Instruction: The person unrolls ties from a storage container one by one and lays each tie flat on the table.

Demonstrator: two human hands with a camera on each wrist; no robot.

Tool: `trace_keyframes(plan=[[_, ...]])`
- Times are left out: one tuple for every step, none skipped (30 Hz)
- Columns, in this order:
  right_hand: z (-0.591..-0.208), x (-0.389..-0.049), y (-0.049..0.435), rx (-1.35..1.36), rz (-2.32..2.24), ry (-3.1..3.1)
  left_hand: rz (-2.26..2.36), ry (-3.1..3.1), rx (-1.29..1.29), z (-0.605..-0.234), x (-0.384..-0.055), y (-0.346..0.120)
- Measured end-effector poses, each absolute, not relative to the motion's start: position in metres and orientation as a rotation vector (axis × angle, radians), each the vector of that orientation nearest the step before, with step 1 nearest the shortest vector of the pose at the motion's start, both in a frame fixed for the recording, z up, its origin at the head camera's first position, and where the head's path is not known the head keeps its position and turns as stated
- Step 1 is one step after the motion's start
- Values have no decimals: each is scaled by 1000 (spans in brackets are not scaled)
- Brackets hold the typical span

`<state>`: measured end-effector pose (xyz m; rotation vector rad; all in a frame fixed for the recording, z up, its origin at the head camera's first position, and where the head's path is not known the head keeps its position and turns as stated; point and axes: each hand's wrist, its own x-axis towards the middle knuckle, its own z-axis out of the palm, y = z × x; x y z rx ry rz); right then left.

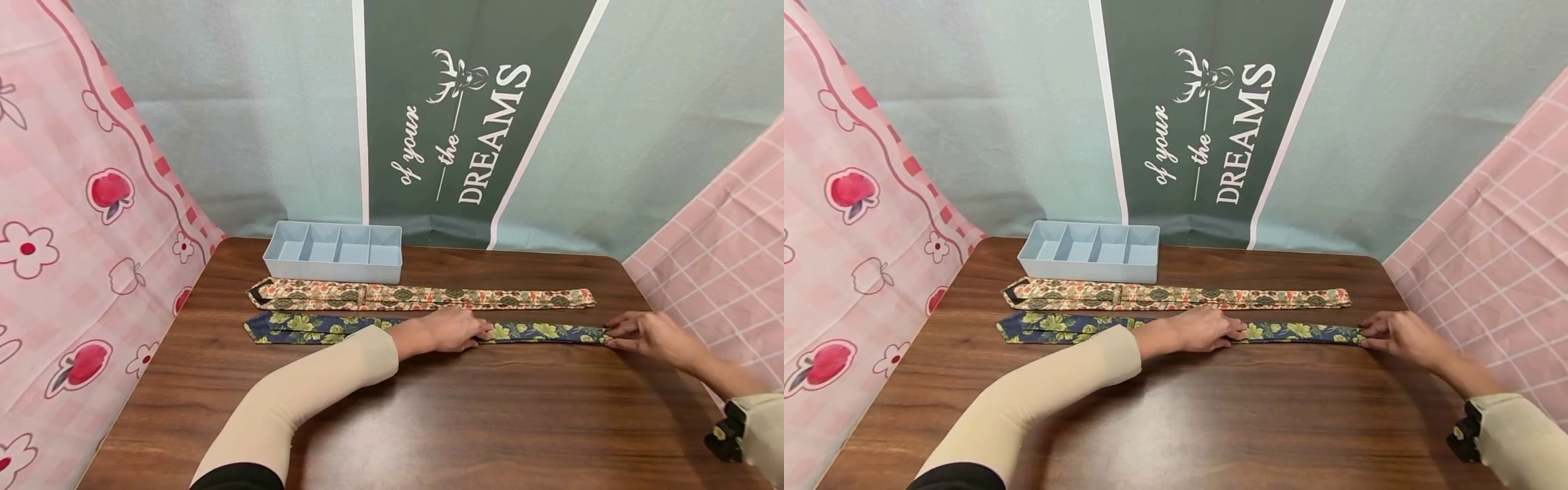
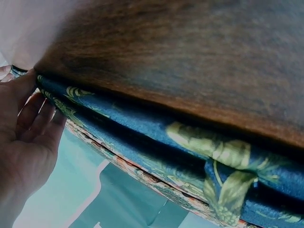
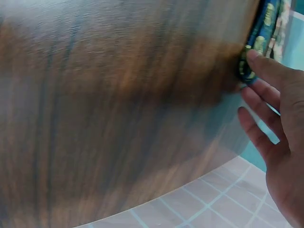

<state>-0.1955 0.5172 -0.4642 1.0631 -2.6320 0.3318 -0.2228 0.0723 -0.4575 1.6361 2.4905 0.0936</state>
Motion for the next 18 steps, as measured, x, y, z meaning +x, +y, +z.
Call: trace_keyframes(plan=[[-464,-196,517,1072,326,-2632,93,2488,1630,-457,-223,72],[-464,-197,517,1084,321,-2630,95,2485,1625,-457,-222,71],[-463,-198,517,1096,310,-2627,96,2481,1622,-456,-222,70],[-462,-199,517,1111,302,-2624,96,2476,1621,-456,-222,69],[-461,-200,517,1124,293,-2621,97,2471,1622,-456,-222,68],[-459,-201,517,1131,290,-2621,103,2466,1621,-456,-223,68],[-458,-202,517,1131,293,-2624,104,2463,1627,-455,-223,67],[-456,-202,516,1122,291,-2623,98,2461,1630,-455,-223,66],[-454,-202,515,1112,283,-2623,88,2461,1632,-455,-223,65],[-452,-202,514,1099,280,-2628,80,2467,1632,-454,-223,64],[-449,-202,512,1076,271,-2636,73,2478,1628,-454,-223,63],[-447,-202,511,1055,266,-2642,71,2491,1619,-453,-224,62],[-445,-202,508,1035,261,-2651,69,2509,1612,-451,-224,61],[-442,-202,506,1012,251,-2659,77,2525,1604,-450,-224,59],[-440,-203,504,995,248,-2668,95,2538,1593,-448,-225,58],[-438,-204,502,978,250,-2678,112,2556,1583,-446,-226,56],[-437,-206,500,970,254,-2678,135,2574,1575,-444,-227,53],[-435,-209,497,972,262,-2669,155,2594,1572,-442,-228,50]])
